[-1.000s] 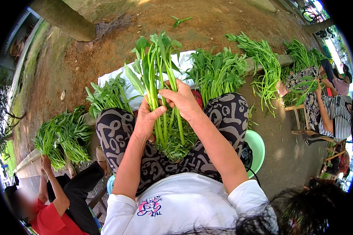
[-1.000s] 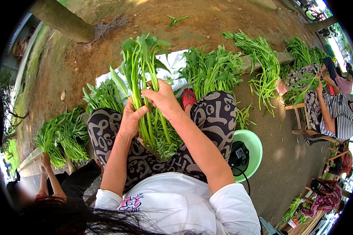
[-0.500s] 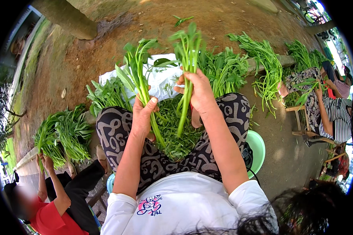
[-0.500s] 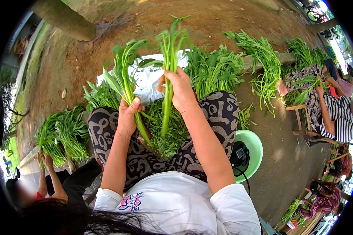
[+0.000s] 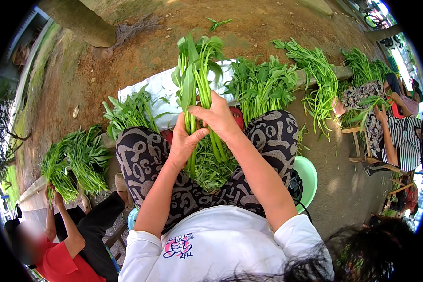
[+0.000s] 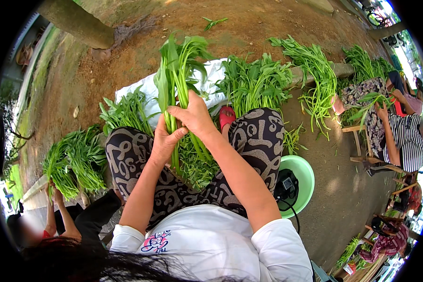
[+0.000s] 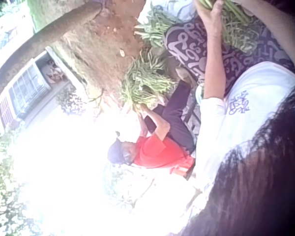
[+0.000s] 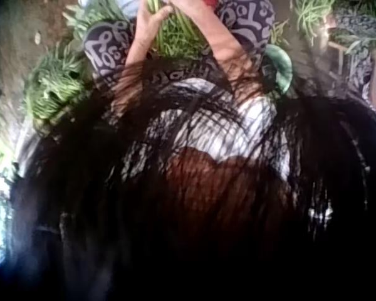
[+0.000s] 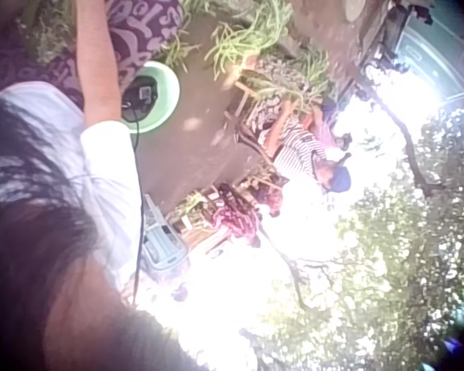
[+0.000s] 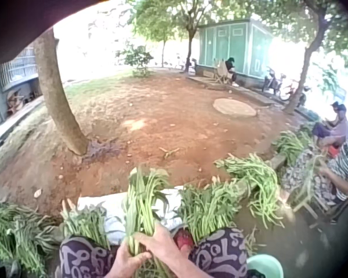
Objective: The person picks leaves from bundles of leafy green vegetables by hand and places the harvested leaves into a green plastic bucket while seated outdoors.
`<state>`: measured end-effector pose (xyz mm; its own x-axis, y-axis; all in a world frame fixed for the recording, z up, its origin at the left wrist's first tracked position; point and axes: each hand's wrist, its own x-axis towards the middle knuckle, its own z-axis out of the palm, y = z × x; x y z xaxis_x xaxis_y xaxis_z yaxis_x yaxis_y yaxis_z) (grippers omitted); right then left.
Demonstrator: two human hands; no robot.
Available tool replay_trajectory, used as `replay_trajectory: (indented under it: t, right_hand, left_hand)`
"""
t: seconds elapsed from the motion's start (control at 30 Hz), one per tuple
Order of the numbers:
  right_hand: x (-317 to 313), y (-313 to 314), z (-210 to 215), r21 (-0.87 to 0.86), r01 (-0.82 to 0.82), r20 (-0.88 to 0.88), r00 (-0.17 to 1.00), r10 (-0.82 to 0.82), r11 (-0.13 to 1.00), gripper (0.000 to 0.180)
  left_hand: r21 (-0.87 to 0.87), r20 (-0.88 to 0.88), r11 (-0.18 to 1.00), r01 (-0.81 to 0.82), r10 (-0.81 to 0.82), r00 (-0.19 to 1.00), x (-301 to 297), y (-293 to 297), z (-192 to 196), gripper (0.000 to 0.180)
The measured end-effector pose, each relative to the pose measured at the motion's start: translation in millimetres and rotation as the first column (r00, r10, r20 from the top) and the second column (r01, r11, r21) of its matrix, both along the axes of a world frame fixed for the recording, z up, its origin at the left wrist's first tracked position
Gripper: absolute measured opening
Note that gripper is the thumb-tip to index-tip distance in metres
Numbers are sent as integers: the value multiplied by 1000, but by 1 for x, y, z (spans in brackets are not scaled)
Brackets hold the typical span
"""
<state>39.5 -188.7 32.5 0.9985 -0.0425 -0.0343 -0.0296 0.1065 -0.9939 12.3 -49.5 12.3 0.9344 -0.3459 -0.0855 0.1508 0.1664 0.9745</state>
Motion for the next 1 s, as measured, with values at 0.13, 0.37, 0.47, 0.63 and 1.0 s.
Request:
replay_trajectory:
  t: [0.13, 0.37, 0.47, 0.63, 1.0]
  right_hand:
    - [-3, -3, 9, 133, -17, -105, 994, 31, 991, 22]
    - [-1, -6, 8, 294, 36, -148, 989, 8, 955, 16]
    - [2, -9, 1, 289, 130, -136, 986, -94, 948, 17]
    - [2, -21, 12, 378, 120, -190, 980, -50, 918, 21]
    - [6, -36, 16, 405, 147, -226, 972, -57, 903, 18]
  left_hand:
    - [-55, -201, 998, 12, -23, 979, 0, 6, 9, 43]
    - [-226, -320, 970, -91, 14, 947, 4, 7, 5, 38]
    - [-210, -287, 972, -103, 40, 957, 7, 11, -1, 37]
    - [-205, -307, 964, -172, 103, 946, 9, 18, -5, 35]
    - [-283, -365, 931, -229, 116, 924, 13, 21, -11, 26]
